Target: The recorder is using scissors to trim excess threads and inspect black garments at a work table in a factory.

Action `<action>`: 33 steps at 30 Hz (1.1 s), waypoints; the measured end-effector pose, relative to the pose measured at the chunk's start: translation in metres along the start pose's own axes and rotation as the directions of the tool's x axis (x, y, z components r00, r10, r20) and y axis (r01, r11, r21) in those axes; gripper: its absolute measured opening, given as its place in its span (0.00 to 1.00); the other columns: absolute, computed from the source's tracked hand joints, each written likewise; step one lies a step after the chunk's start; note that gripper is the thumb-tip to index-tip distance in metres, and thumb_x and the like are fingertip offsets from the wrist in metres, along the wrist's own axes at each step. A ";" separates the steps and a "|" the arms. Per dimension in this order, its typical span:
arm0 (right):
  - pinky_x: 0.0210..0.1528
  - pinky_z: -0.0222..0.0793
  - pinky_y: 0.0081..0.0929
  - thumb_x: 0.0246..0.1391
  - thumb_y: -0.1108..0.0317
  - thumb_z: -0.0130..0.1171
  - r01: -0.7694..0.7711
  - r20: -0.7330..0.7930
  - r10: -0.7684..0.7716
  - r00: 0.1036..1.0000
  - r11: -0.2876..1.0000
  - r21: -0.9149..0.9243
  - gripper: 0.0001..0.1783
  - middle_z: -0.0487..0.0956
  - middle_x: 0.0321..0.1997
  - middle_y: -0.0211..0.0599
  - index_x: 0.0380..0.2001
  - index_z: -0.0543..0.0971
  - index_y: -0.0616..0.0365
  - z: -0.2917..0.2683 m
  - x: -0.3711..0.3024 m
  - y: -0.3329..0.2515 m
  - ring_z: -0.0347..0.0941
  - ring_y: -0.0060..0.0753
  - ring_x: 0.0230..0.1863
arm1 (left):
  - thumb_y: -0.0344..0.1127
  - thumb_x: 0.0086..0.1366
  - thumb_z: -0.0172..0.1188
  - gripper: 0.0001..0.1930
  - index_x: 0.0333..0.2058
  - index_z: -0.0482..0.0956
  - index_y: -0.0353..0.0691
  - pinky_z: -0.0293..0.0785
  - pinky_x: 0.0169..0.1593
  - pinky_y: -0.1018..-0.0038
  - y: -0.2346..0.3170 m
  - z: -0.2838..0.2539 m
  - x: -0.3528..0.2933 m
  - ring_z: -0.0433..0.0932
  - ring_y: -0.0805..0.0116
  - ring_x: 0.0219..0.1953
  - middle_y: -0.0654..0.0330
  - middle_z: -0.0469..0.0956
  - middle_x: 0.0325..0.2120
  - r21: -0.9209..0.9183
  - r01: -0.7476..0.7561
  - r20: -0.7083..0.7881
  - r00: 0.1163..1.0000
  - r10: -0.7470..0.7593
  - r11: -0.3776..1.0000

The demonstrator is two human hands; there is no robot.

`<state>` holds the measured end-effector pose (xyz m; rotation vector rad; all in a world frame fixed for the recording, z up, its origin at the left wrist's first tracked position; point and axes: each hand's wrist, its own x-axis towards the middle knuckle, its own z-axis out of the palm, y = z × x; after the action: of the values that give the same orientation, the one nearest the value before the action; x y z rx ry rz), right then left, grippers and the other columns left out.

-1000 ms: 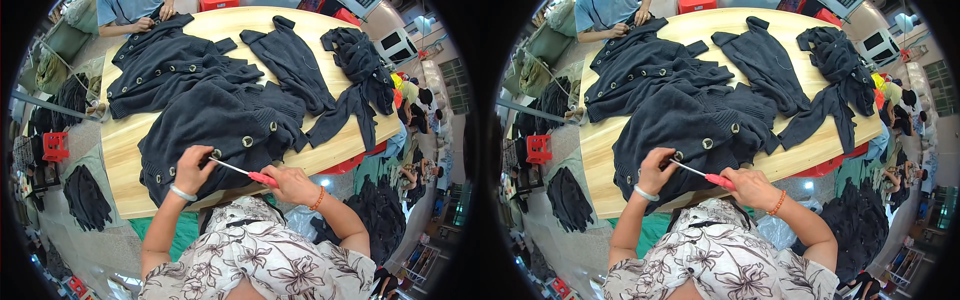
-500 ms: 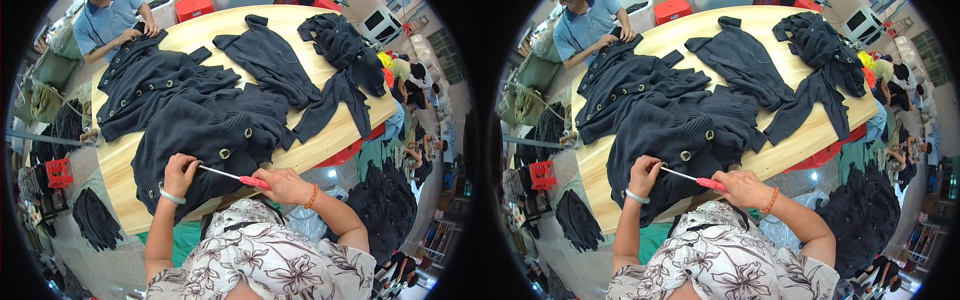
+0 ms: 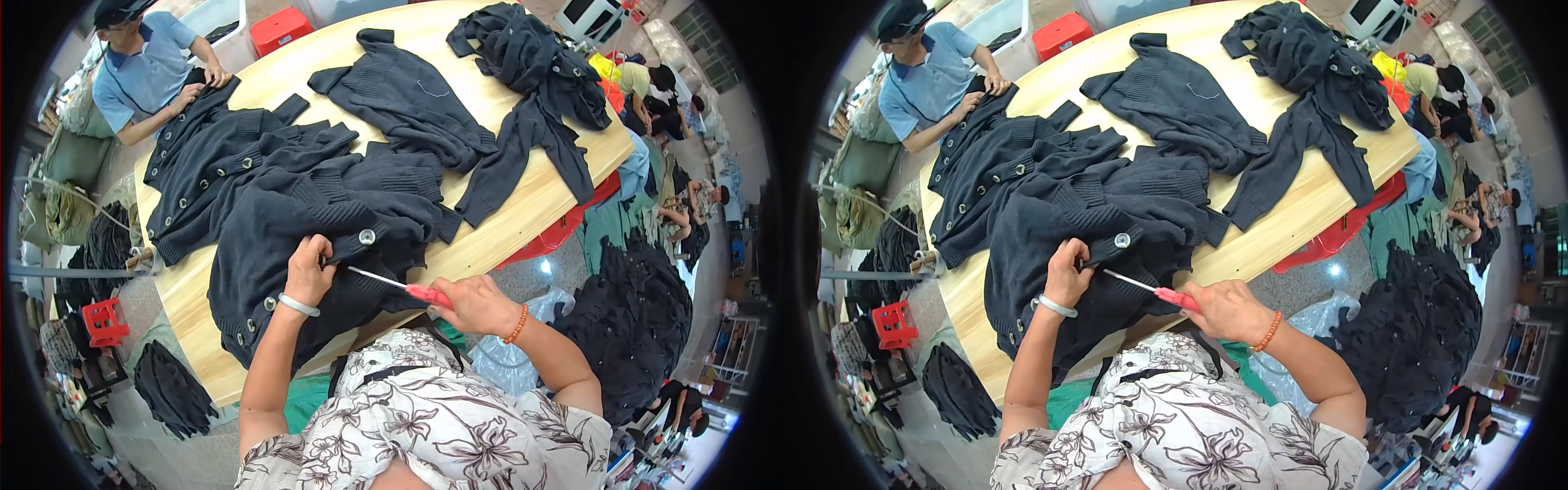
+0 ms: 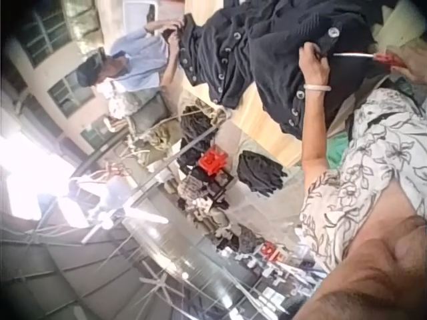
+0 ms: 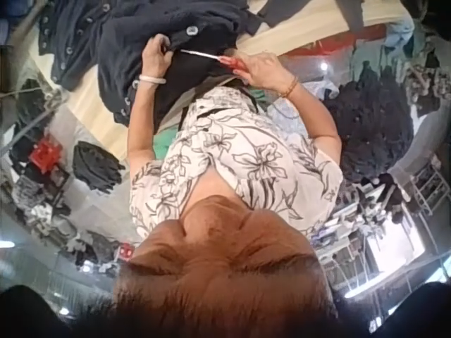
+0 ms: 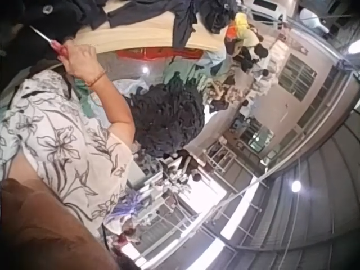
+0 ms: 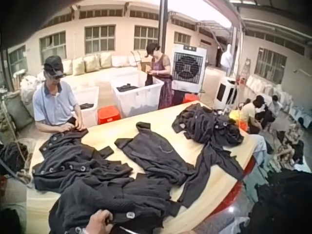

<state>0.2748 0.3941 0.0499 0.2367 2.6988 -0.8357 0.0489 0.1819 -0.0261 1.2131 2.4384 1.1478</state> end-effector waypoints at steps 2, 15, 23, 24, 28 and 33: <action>0.36 0.73 0.47 0.58 0.56 0.59 0.018 0.024 -0.019 1.000 1.000 0.015 0.14 0.80 0.25 0.47 0.42 0.73 0.53 0.004 0.004 -0.001 0.79 0.54 0.32 | 0.19 0.45 0.66 0.17 0.32 0.71 0.38 0.70 0.33 0.64 -0.004 -0.002 -0.001 0.72 0.53 0.28 0.54 0.70 0.27 0.001 0.034 0.057 0.998 -0.034 0.999; 0.37 0.73 0.43 0.56 0.61 0.62 -0.049 -0.243 0.065 0.968 0.996 0.073 0.14 0.80 0.31 0.45 0.43 0.75 0.55 0.007 -0.021 0.046 0.78 0.52 0.34 | 0.26 0.52 0.68 0.21 0.46 0.76 0.38 0.75 0.41 0.64 0.045 0.059 0.036 0.76 0.54 0.39 0.55 0.74 0.39 0.357 -0.173 0.021 0.984 0.177 0.918; 0.38 0.72 0.49 0.56 0.57 0.61 -0.131 -0.055 0.132 0.990 0.991 0.019 0.16 0.80 0.28 0.50 0.43 0.75 0.53 -0.004 -0.012 0.040 0.78 0.58 0.33 | 0.29 0.53 0.65 0.09 0.30 0.72 0.40 0.74 0.40 0.57 0.030 0.057 0.044 0.76 0.51 0.36 0.53 0.74 0.30 0.199 -0.101 0.113 0.990 0.079 0.975; 0.37 0.72 0.49 0.56 0.58 0.60 -0.101 -0.038 0.102 0.994 0.994 0.029 0.16 0.80 0.29 0.50 0.44 0.75 0.53 -0.008 -0.010 0.035 0.78 0.57 0.34 | 0.28 0.53 0.64 0.08 0.30 0.74 0.40 0.75 0.40 0.58 0.027 0.056 0.042 0.77 0.51 0.36 0.53 0.75 0.30 0.191 -0.083 0.103 0.993 0.064 0.978; 0.40 0.73 0.44 0.55 0.63 0.63 -0.042 -0.141 0.061 0.988 0.990 0.135 0.15 0.81 0.33 0.48 0.45 0.77 0.54 -0.001 -0.008 0.040 0.78 0.57 0.36 | 0.29 0.55 0.63 0.05 0.31 0.79 0.39 0.75 0.40 0.61 0.022 0.065 0.032 0.78 0.53 0.35 0.54 0.77 0.29 0.053 -0.111 -0.126 0.985 0.117 0.992; 0.39 0.72 0.40 0.54 0.70 0.63 0.014 -0.171 0.018 0.985 0.983 0.184 0.14 0.79 0.36 0.49 0.44 0.77 0.59 0.009 0.004 0.048 0.77 0.57 0.38 | 0.30 0.52 0.69 0.19 0.44 0.79 0.40 0.68 0.53 0.63 0.051 -0.002 -0.043 0.75 0.54 0.48 0.56 0.78 0.45 0.051 0.035 -0.561 0.828 -0.001 0.998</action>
<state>0.2851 0.4286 0.0170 0.3692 2.7773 -1.1151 0.1062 0.1672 0.0044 0.9552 2.9042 1.6293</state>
